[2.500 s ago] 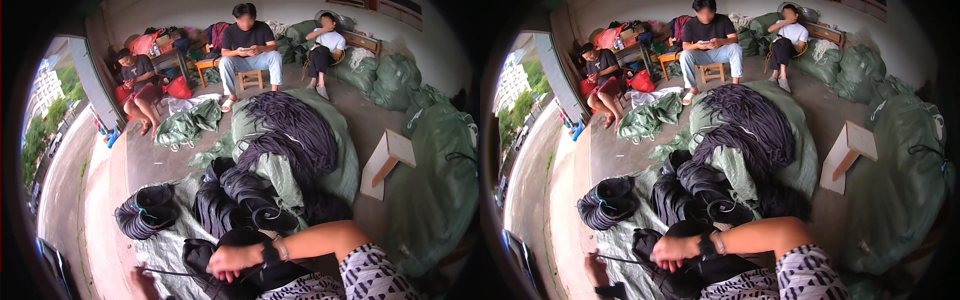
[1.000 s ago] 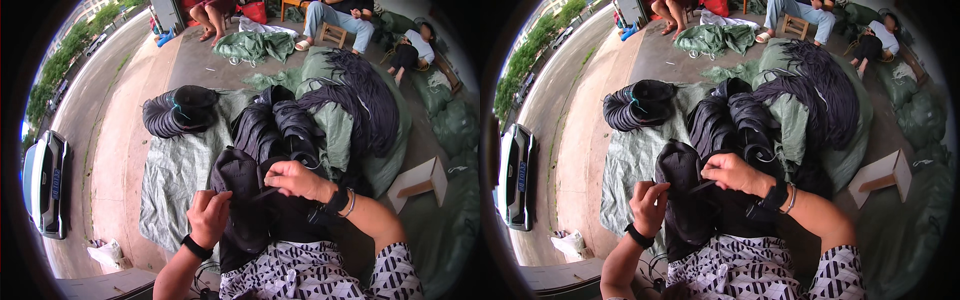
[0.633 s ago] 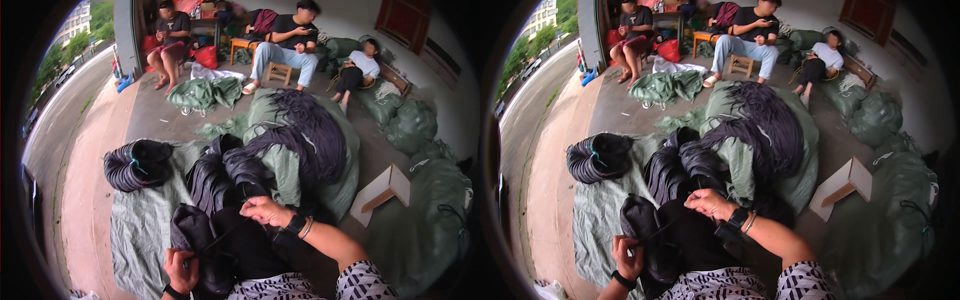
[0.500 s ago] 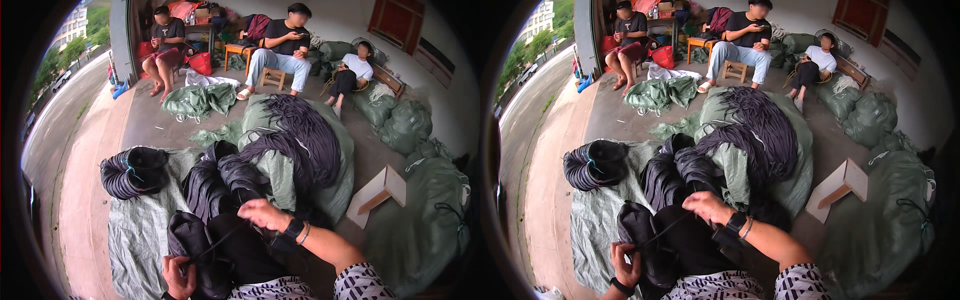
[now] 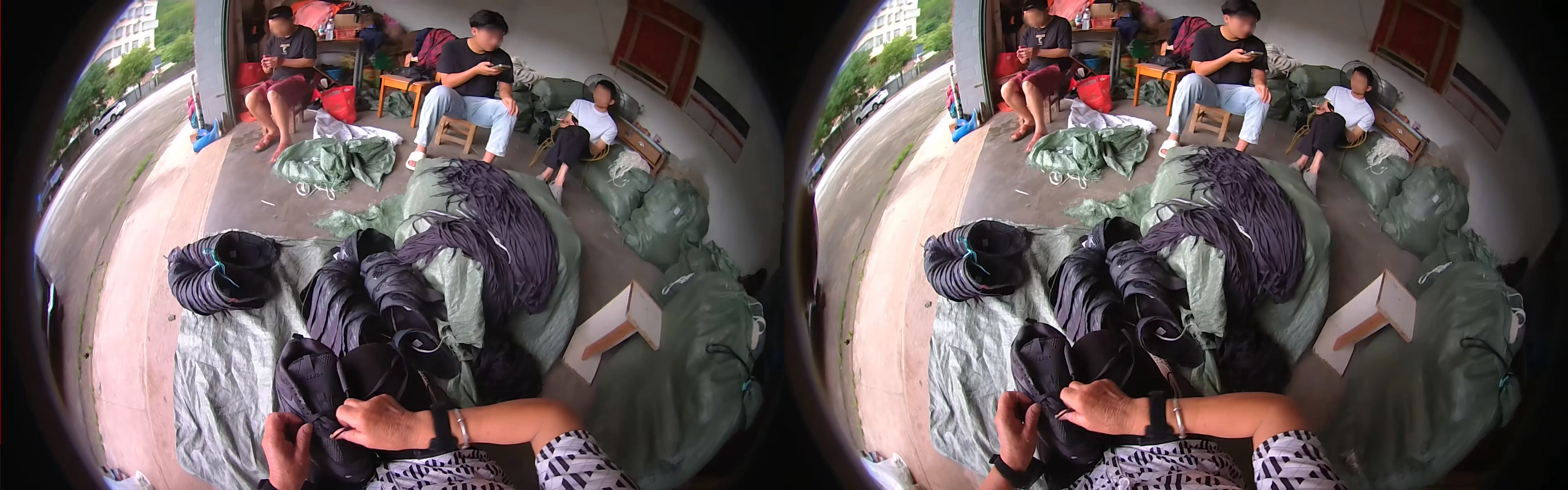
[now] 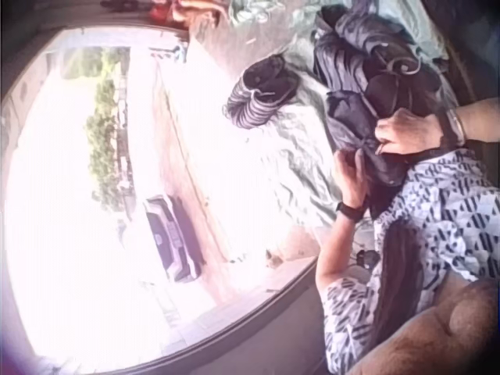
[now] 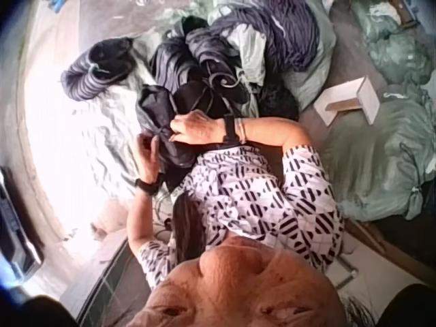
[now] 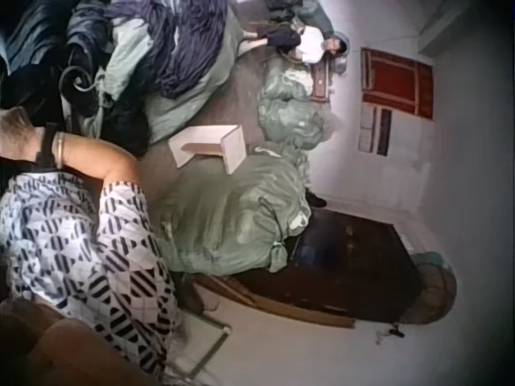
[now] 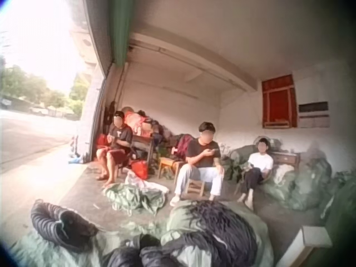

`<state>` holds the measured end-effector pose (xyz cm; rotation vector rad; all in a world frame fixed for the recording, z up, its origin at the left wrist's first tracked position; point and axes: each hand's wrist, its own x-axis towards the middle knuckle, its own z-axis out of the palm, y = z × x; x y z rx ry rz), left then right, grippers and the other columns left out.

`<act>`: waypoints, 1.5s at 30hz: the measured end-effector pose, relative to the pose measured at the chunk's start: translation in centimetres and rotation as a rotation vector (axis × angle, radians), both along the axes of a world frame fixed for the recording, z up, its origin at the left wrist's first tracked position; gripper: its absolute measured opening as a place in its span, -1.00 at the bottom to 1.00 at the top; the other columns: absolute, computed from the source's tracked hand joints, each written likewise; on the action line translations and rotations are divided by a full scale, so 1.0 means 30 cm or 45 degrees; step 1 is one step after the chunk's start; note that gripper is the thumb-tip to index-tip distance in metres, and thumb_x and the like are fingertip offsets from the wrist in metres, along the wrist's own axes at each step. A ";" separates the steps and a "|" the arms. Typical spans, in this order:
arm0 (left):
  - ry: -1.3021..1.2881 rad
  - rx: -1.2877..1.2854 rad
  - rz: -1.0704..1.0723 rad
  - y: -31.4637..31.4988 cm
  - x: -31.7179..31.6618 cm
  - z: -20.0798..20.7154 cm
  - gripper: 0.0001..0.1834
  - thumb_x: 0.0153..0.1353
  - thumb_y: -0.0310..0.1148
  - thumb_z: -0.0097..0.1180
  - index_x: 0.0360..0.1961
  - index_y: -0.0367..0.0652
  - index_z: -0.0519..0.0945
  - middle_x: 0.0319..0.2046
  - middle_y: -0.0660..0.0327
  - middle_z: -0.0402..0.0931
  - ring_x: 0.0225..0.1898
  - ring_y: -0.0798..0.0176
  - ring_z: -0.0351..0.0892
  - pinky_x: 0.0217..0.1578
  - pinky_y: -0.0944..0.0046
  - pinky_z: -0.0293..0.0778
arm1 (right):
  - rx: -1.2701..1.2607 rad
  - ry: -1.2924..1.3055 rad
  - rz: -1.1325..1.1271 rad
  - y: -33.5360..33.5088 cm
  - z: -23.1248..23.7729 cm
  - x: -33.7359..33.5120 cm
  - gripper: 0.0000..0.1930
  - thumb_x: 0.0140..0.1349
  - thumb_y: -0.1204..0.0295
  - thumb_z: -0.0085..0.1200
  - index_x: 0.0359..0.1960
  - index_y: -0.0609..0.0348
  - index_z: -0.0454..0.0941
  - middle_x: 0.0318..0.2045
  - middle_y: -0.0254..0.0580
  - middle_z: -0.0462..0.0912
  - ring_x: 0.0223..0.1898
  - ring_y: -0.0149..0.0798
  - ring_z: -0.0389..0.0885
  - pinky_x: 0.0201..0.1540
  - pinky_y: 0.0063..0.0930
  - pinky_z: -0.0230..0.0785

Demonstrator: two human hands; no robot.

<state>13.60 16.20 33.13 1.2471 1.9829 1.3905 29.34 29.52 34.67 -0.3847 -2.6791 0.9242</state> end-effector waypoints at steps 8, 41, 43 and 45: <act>0.276 -0.079 -0.008 -0.014 -0.050 -0.018 -0.82 -0.01 -0.59 0.16 -0.42 -0.26 0.39 -0.50 0.09 0.35 -0.48 0.01 0.40 -0.41 0.18 0.36 | -0.420 0.166 0.060 0.013 0.026 -0.044 -0.81 0.09 0.41 0.15 -0.42 0.27 0.45 -0.48 -0.04 0.51 -0.45 -0.04 0.52 -0.37 -0.28 0.35; -0.144 0.239 0.214 -0.081 -0.536 0.048 -0.86 0.22 -0.63 -0.05 -0.24 -0.21 0.50 -0.32 0.39 0.44 -0.28 0.54 0.34 -0.21 0.52 0.27 | -1.163 -0.563 0.122 0.126 0.067 -0.047 -0.79 0.21 0.36 0.05 -0.31 0.28 0.56 -0.69 -0.44 0.44 -0.69 -0.63 0.32 -0.59 -0.70 0.18; -0.107 0.427 0.346 -0.101 -0.584 0.064 -0.85 0.24 -0.62 -0.07 -0.22 -0.21 0.49 -0.31 0.40 0.43 -0.27 0.54 0.33 -0.21 0.53 0.26 | -1.105 -0.329 -0.014 0.114 0.050 -0.049 -0.80 0.22 0.37 0.03 -0.30 0.28 0.56 -0.68 -0.43 0.46 -0.68 -0.63 0.33 -0.59 -0.70 0.18; 0.063 0.382 0.414 -0.123 -0.606 0.072 -0.85 0.25 -0.61 -0.09 -0.21 -0.21 0.49 -0.31 0.40 0.43 -0.30 0.54 0.32 -0.23 0.52 0.26 | -1.023 -0.065 -0.317 0.103 0.041 -0.039 -0.81 0.24 0.38 0.00 -0.30 0.26 0.55 -0.62 -0.37 0.52 -0.67 -0.58 0.38 -0.58 -0.65 0.22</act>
